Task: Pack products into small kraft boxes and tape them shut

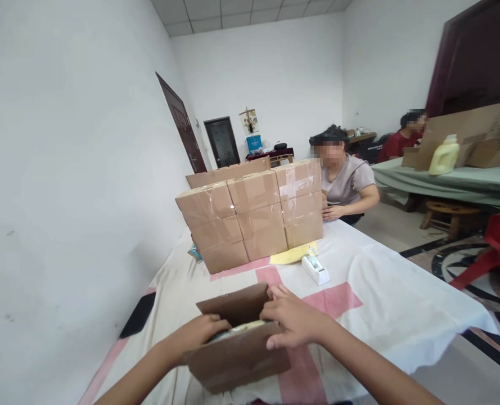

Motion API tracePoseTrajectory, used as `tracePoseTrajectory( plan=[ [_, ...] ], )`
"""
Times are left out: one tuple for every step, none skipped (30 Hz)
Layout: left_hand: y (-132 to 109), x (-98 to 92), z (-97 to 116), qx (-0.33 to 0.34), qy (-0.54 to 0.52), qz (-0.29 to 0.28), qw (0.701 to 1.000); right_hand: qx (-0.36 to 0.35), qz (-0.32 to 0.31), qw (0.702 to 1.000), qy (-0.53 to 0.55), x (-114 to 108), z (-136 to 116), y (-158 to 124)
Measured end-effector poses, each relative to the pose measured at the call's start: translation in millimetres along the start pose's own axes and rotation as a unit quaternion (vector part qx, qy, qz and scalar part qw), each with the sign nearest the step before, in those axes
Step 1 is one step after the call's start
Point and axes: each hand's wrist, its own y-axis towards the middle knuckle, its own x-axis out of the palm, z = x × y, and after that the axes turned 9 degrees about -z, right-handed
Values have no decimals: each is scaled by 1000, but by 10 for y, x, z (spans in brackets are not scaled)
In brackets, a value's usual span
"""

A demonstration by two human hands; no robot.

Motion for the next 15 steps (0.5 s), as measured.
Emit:
tracePoseTrajectory(
  plan=[
    [-14,15,0,0,-12,12,1000,-10,-5,1000,-6,17,23,5],
    [-28,38,-1,-1,-25,26,999,-21,-6,1000,-12,26,35,10],
    [-39,68,-6,-4,-37,43,998,-34,-4,999,-18,30,37,15],
    [-50,107,-17,-9,-47,59,997,-49,-2,998,-25,28,33,21],
    [-59,153,-33,-14,-53,75,996,-65,-1,997,-33,24,27,31],
    [-70,206,-55,-18,-54,88,995,-80,-5,996,-41,18,20,43],
    [-81,262,-82,-20,-53,101,993,-93,-14,994,-49,13,13,58],
    [-96,319,-113,-20,-47,117,992,-104,-26,993,-57,8,8,73],
    [-115,376,-146,-16,-38,136,990,-112,-38,991,-64,2,3,86],
    [-139,430,-177,-12,-27,159,987,-117,-47,990,-70,-5,-5,96],
    [-169,479,-204,-7,-14,184,983,-120,-52,988,-76,-15,-16,101],
    [-205,524,-226,-1,0,205,979,-122,-54,988,-82,-28,-33,100],
    [-247,564,-241,2,10,223,975,-122,-57,987,-88,-46,-58,94],
    [-294,601,-250,4,17,237,971,-124,-63,986,-91,-67,-89,83],
    [-343,638,-255,3,19,248,968,-127,-70,985,-93,-91,-126,67]
  ],
)
